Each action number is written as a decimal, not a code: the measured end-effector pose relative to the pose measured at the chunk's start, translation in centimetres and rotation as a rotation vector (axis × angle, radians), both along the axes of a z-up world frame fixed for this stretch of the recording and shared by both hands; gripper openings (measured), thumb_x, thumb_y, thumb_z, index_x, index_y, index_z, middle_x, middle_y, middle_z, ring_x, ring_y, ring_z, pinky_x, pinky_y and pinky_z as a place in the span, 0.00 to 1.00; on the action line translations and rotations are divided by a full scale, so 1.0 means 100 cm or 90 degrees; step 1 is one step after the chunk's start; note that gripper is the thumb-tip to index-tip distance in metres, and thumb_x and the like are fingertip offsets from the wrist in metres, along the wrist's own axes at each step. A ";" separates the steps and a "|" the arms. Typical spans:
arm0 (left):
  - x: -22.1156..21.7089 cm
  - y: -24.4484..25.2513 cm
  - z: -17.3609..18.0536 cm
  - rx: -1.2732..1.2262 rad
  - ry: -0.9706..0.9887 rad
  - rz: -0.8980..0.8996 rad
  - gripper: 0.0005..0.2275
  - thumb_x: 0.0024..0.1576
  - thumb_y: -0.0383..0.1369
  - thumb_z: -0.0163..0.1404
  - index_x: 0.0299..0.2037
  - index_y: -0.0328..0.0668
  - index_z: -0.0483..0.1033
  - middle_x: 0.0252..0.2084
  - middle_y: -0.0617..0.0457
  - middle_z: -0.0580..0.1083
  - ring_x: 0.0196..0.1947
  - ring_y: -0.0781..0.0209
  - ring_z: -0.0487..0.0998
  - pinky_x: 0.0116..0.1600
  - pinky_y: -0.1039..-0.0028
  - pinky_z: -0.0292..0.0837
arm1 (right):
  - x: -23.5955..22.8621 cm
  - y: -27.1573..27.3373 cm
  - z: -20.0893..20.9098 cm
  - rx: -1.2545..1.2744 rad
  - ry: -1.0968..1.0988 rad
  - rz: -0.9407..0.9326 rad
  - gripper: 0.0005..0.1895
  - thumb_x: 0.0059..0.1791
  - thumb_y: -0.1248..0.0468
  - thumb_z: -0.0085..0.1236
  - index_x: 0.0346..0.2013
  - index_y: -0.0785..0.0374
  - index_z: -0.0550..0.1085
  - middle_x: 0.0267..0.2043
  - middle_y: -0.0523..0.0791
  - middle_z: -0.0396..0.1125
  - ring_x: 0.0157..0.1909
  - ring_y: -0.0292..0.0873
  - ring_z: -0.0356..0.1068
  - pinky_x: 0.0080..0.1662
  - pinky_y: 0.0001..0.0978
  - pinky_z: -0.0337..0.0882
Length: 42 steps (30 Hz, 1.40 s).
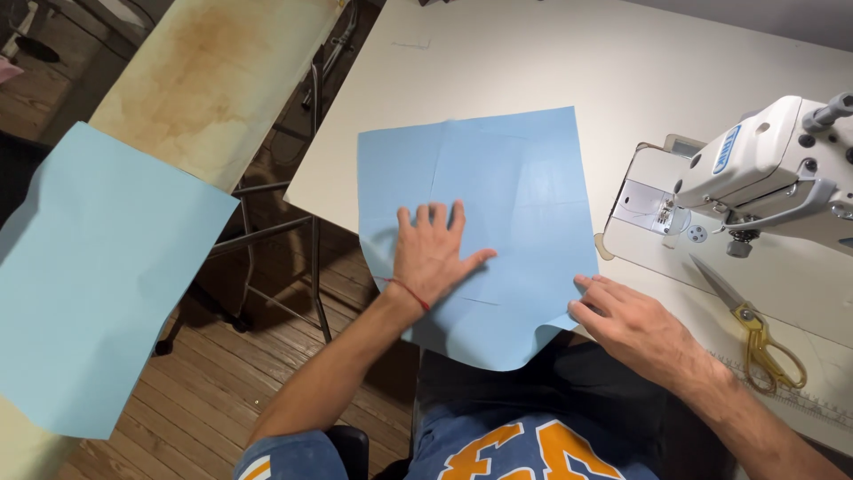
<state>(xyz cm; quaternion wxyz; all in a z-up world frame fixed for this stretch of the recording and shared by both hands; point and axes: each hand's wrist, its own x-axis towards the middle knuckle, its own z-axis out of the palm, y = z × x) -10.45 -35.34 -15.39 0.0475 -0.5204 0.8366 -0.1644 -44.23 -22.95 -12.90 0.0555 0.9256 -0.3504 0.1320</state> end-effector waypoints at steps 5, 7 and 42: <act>-0.010 0.050 0.025 0.045 0.070 -0.133 0.44 0.68 0.77 0.28 0.73 0.52 0.79 0.56 0.53 0.80 0.52 0.50 0.79 0.58 0.48 0.70 | 0.005 0.003 0.011 0.037 -0.054 -0.030 0.06 0.59 0.76 0.55 0.45 0.63 0.72 0.61 0.51 0.74 0.62 0.53 0.80 0.70 0.47 0.80; -0.005 0.060 0.021 -0.010 0.116 -0.184 0.40 0.68 0.75 0.33 0.70 0.59 0.83 0.61 0.56 0.78 0.58 0.48 0.78 0.57 0.47 0.71 | 0.006 0.007 0.009 0.039 -0.056 -0.039 0.04 0.60 0.76 0.54 0.44 0.65 0.72 0.65 0.52 0.74 0.60 0.53 0.81 0.72 0.48 0.78; 0.050 -0.040 -0.009 0.152 0.244 -0.102 0.43 0.65 0.76 0.43 0.83 0.60 0.69 0.85 0.43 0.62 0.86 0.24 0.57 0.82 0.20 0.51 | 0.068 -0.011 -0.019 -0.013 0.147 -0.286 0.38 0.62 0.33 0.49 0.75 0.55 0.76 0.70 0.60 0.73 0.71 0.62 0.78 0.68 0.48 0.80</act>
